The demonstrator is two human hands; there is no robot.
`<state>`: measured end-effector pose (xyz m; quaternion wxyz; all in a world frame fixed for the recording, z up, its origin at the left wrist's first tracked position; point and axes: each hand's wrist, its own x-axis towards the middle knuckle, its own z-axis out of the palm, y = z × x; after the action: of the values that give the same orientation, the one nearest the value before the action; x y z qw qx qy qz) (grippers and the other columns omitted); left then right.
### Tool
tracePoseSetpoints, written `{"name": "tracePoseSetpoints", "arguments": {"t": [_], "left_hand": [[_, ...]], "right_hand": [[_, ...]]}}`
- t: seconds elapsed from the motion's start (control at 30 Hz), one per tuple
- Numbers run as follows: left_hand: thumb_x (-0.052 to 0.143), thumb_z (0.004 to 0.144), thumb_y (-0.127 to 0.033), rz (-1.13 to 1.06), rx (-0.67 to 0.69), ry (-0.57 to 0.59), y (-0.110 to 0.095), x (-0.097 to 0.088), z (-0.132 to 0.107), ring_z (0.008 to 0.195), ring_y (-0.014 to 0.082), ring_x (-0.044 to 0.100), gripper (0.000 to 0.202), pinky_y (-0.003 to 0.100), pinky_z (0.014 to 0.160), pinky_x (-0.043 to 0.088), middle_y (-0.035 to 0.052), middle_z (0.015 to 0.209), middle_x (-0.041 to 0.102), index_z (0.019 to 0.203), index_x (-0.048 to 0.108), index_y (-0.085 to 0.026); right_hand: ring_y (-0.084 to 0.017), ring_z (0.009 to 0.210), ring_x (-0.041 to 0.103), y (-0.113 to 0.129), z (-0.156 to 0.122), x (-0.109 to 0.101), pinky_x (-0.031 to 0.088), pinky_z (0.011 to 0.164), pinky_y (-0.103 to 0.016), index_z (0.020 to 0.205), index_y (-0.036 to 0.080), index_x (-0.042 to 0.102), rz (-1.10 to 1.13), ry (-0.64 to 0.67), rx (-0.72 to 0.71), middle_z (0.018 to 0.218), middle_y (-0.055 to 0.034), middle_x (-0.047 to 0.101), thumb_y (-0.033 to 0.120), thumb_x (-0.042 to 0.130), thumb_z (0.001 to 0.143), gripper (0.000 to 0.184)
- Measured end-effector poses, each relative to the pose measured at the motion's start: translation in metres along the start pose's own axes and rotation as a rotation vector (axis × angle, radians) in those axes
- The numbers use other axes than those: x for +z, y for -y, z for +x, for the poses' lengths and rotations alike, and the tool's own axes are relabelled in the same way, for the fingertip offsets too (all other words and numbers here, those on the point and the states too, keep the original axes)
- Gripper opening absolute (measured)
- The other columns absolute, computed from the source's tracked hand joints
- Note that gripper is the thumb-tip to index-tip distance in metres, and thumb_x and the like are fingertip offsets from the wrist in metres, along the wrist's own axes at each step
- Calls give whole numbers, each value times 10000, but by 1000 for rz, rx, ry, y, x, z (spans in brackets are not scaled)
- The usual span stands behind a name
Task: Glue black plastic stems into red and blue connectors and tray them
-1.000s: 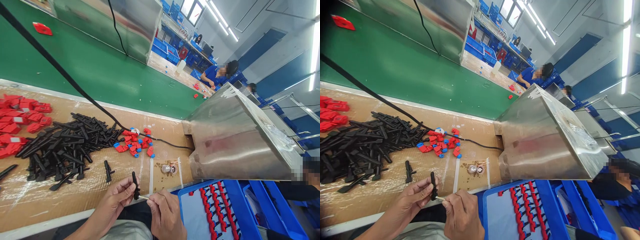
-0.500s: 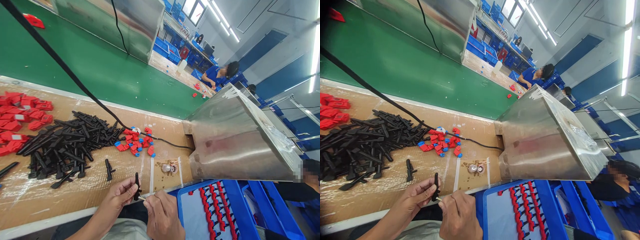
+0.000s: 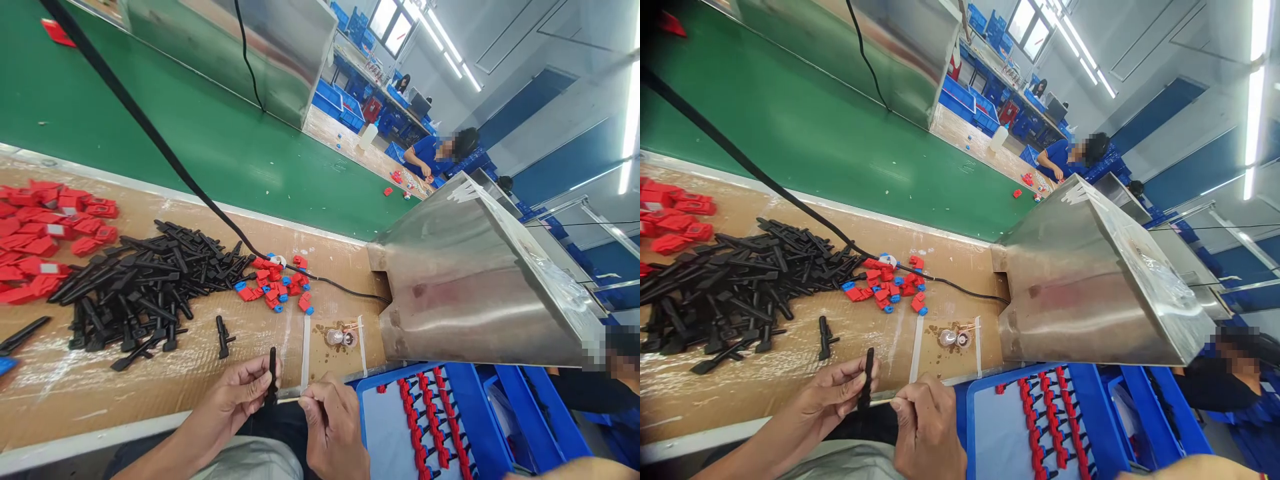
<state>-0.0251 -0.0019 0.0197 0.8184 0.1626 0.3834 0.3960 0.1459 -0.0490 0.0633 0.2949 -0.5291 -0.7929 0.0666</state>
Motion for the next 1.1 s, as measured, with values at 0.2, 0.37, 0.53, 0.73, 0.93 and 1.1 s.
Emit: {"name": "tracePoseSetpoints", "arguments": {"t": [0.2, 0.37, 0.53, 0.73, 0.93, 1.1], "left_hand": [[1016, 381, -568, -57, -19, -79, 3, 5, 0, 564, 105, 317, 517, 182, 470, 308, 3, 648, 595, 655, 793, -190], [998, 410, -605, -29, 31, -136, 12, 2, 2, 603, 126, 380, 547, 191, 501, 332, 16, 679, 637, 705, 804, -187], [984, 470, -607, -9, 78, -113, 13, -3, 1, 568, 126, 351, 522, 216, 485, 318, -9, 596, 581, 687, 803, -168], [1036, 401, -504, -132, 18, -91, 3, 1, -2, 570, 114, 391, 493, 190, 468, 356, -1, 647, 606, 684, 804, -174], [1062, 339, -444, -206, -34, -121, 5, -3, 1, 534, 78, 337, 515, 162, 419, 342, 18, 703, 643, 683, 810, -155], [1071, 307, -434, -216, -65, -103, 4, -7, -1, 524, 71, 331, 521, 160, 415, 339, 16, 712, 653, 680, 817, -173]], "right_hand": [[-161, 593, 592, 11, -6, 5, 445, 578, -296, 906, 210, 576, -85, -60, -92, 700, -13, 624, 193, 391, 1103, 271], [-161, 549, 544, 13, -4, 11, 401, 540, -311, 893, 199, 579, -150, -56, -175, 656, -6, 600, 141, 401, 1078, 263], [-164, 583, 584, 13, 2, 7, 412, 546, -303, 911, 206, 554, -147, -4, -153, 694, -12, 630, 179, 375, 1100, 262], [-149, 616, 634, 12, -4, 6, 459, 586, -275, 919, 220, 592, -28, -104, -1, 720, -8, 664, 251, 412, 1114, 267], [-123, 481, 515, -5, -26, -2, 379, 448, -239, 820, 229, 610, 245, -241, 271, 627, 44, 526, 357, 494, 1082, 313], [-121, 532, 525, -40, -21, -33, 407, 501, -229, 857, 210, 654, -36, -357, 303, 674, 33, 555, 282, 551, 1056, 235]]}}
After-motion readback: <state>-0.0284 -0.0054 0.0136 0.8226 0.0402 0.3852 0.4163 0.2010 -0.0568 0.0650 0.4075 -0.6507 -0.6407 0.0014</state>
